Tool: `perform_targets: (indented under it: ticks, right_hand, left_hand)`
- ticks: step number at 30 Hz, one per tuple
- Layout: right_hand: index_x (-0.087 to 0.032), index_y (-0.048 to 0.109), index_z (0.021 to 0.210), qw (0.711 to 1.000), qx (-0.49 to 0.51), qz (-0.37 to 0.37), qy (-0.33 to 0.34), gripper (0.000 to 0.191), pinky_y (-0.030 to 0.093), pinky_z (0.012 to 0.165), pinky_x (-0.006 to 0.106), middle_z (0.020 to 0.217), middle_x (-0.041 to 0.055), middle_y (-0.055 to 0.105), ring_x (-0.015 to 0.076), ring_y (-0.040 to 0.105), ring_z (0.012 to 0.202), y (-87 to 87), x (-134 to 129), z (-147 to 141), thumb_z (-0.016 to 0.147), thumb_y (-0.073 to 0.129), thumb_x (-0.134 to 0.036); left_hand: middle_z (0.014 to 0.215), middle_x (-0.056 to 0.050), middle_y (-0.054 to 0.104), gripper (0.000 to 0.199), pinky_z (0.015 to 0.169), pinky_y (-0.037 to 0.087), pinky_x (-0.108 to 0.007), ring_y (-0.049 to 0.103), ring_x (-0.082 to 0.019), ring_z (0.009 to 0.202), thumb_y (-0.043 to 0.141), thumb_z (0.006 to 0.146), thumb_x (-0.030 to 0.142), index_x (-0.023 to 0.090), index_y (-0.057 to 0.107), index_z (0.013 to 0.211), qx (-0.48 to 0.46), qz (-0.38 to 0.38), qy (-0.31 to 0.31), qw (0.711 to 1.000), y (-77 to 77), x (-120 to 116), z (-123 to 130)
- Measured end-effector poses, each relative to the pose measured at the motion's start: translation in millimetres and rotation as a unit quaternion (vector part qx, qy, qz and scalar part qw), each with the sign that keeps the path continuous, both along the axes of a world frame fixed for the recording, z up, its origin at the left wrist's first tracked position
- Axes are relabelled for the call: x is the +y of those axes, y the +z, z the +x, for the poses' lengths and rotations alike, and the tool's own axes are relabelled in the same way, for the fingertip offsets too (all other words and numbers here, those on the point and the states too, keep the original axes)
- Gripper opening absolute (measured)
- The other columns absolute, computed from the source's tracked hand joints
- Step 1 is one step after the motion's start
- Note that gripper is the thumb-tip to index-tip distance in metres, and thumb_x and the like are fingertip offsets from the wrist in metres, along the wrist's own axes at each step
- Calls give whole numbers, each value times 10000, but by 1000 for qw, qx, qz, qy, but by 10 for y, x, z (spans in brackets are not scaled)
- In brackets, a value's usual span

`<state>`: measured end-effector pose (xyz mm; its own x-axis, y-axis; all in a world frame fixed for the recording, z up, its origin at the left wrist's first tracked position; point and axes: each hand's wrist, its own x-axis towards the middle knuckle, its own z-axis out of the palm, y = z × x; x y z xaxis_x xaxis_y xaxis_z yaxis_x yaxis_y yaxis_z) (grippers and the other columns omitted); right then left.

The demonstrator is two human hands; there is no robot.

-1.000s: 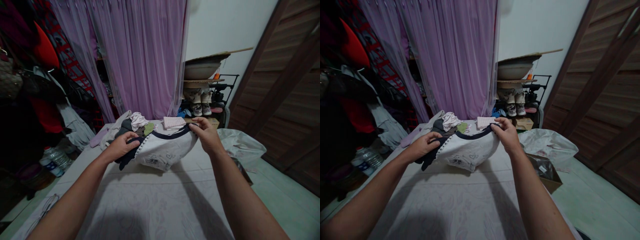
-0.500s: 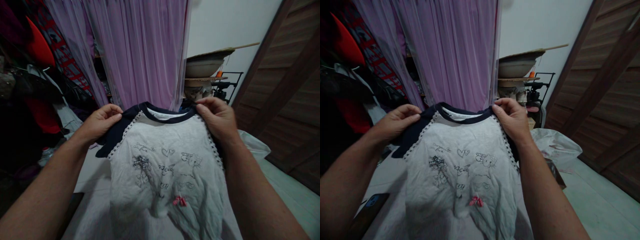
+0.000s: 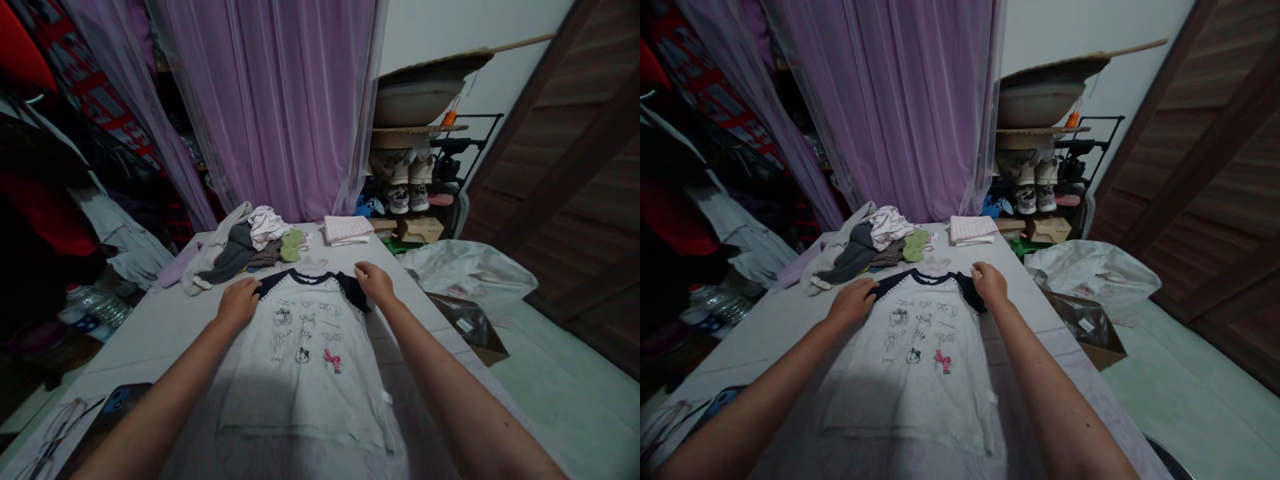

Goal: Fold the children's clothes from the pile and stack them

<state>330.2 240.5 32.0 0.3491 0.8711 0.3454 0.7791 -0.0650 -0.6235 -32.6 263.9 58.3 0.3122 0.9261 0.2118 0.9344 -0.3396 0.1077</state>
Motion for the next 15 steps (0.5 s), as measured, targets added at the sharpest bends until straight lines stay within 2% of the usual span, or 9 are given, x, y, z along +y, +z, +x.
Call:
perform_targets:
  ticks: [2, 4, 7, 9, 11, 13, 15]
  right_hand:
    - [-215, 725, 1059, 997, -42, -51, -38, 325, 477, 822, 393, 1064, 120, 724, 281, 658, 959, -137, -109, 98, 863, 524, -380]
    - [-188, 726, 1062, 992, -65, -95, -48, 387, 468, 849, 417, 1071, 152, 714, 306, 647, 1003, -221, -173, 165, 882, 495, -441]
    - [-203, 738, 966, 992, -65, -102, 20, 362, 452, 895, 402, 1068, 127, 713, 291, 624, 1055, -267, -172, 166, 857, 529, -477]
    - [-213, 728, 903, 992, -45, -84, 81, 268, 453, 892, 358, 1062, 91, 713, 261, 618, 1053, -259, -138, 112, 788, 615, -427]
    - [-213, 705, 850, 990, -17, -84, 116, 202, 474, 798, 308, 947, 52, 723, 222, 645, 920, -219, -112, 48, 743, 643, -373]
    - [-218, 678, 809, 987, -10, -109, 121, 177, 459, 669, 268, 771, 8, 701, 185, 638, 743, -148, -115, 9, 764, 611, -377]
    - [-224, 666, 829, 987, -50, -127, 89, 221, 421, 610, 253, 705, -1, 679, 176, 623, 683, -60, -151, 19, 811, 567, -420]
  left_hand:
    - [1321, -131, 615, 375, 1035, 419, -455, 555, -304, 1227, 458, 871, 292, 190, 674, 1161, -12, -15, 17, 1000, -183, -129, -103]
    - [1331, -142, 609, 400, 1055, 412, -455, 549, -305, 1239, 438, 889, 334, 169, 672, 1168, -33, -21, 18, 999, -328, -243, -170]
    - [1372, -124, 584, 423, 1099, 374, -459, 506, -299, 1293, 417, 905, 337, 164, 652, 1211, -60, -18, -12, 998, -478, -361, -135]
    - [1400, -109, 564, 431, 1124, 343, -477, 466, -295, 1335, 410, 915, 328, 172, 628, 1253, -72, -20, -36, 997, -527, -380, -37]
    - [1422, -105, 543, 443, 1137, 319, -491, 432, -290, 1365, 396, 929, 322, 177, 596, 1297, -75, -28, -56, 995, -533, -338, 78]
    - [1452, -106, 509, 469, 1152, 298, -480, 396, -279, 1392, 374, 945, 326, 168, 550, 1350, -62, -44, -66, 995, -514, -249, 177]
    - [1499, -107, 448, 510, 1169, 271, -453, 344, -268, 1422, 351, 960, 344, 149, 478, 1414, -32, -70, -61, 995, -501, -147, 246]
